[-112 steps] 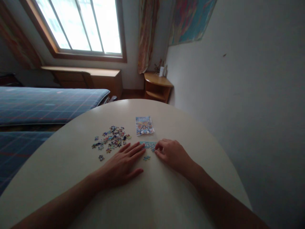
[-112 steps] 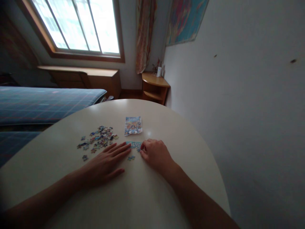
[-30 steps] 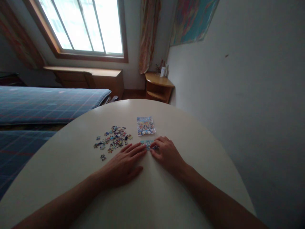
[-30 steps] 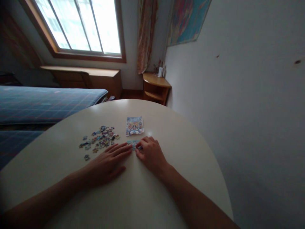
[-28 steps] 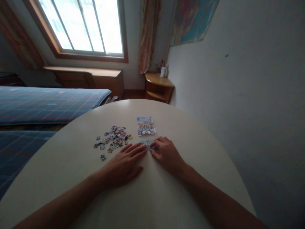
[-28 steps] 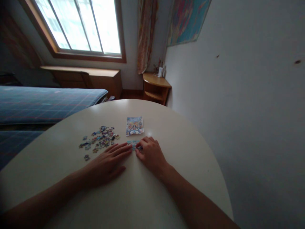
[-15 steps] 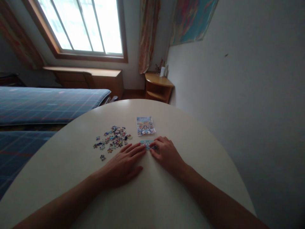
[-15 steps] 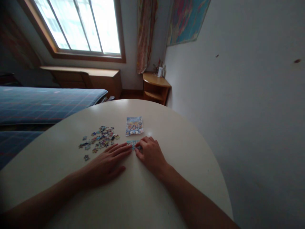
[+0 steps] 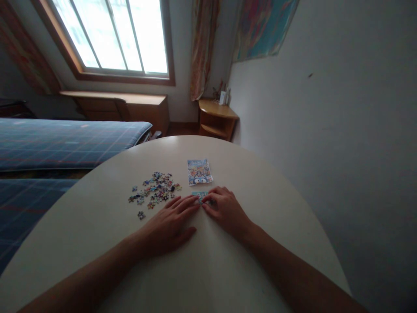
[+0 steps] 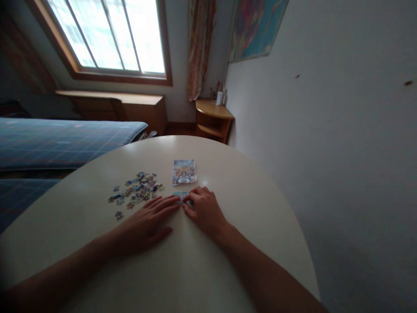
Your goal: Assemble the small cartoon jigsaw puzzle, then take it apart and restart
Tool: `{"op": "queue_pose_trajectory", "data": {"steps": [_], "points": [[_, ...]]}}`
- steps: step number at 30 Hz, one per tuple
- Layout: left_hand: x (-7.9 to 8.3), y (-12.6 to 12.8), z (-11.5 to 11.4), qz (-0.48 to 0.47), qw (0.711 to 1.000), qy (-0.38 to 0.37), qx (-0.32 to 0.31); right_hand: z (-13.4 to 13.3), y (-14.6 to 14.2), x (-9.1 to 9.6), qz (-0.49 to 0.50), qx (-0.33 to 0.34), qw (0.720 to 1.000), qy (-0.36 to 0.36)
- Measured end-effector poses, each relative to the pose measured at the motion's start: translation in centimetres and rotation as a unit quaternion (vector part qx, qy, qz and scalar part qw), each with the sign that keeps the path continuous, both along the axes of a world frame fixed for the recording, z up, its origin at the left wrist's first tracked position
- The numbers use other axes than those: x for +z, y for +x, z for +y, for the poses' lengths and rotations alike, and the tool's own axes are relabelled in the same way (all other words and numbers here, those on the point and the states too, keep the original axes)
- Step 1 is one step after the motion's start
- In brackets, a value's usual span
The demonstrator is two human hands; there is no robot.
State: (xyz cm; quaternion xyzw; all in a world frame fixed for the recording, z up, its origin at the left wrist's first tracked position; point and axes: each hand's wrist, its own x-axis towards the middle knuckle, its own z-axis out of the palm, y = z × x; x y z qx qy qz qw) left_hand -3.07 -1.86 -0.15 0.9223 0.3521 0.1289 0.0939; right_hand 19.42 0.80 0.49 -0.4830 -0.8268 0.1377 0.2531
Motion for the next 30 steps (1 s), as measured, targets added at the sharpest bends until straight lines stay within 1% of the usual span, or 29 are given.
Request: {"op": "queue_pose_trajectory", "data": {"steps": [9,13,19,24,30], "points": [[0.33,0.19,-0.13,-0.024,1.000,-0.009,0.003,0.47,0.04,-0.40,0.012,-0.003,1.000,0.007],[0.43,0.23,-0.14,-0.012,1.000,-0.010,0.008,0.43,0.02,-0.36,0.007,-0.013,1.000,0.002],[0.13,0.23,-0.07,-0.001,1.000,-0.005,0.007,0.26,-0.07,0.02,0.003,-0.015,1.000,-0.001],[0.26,0.31,-0.10,0.001,1.000,-0.010,0.011,0.06,-0.29,0.34,0.016,-0.023,0.999,-0.025],[0.31,0.26,-0.13,0.008,1.000,-0.013,0.012,0.26,-0.44,0.18,0.032,-0.039,0.998,-0.044]]}}
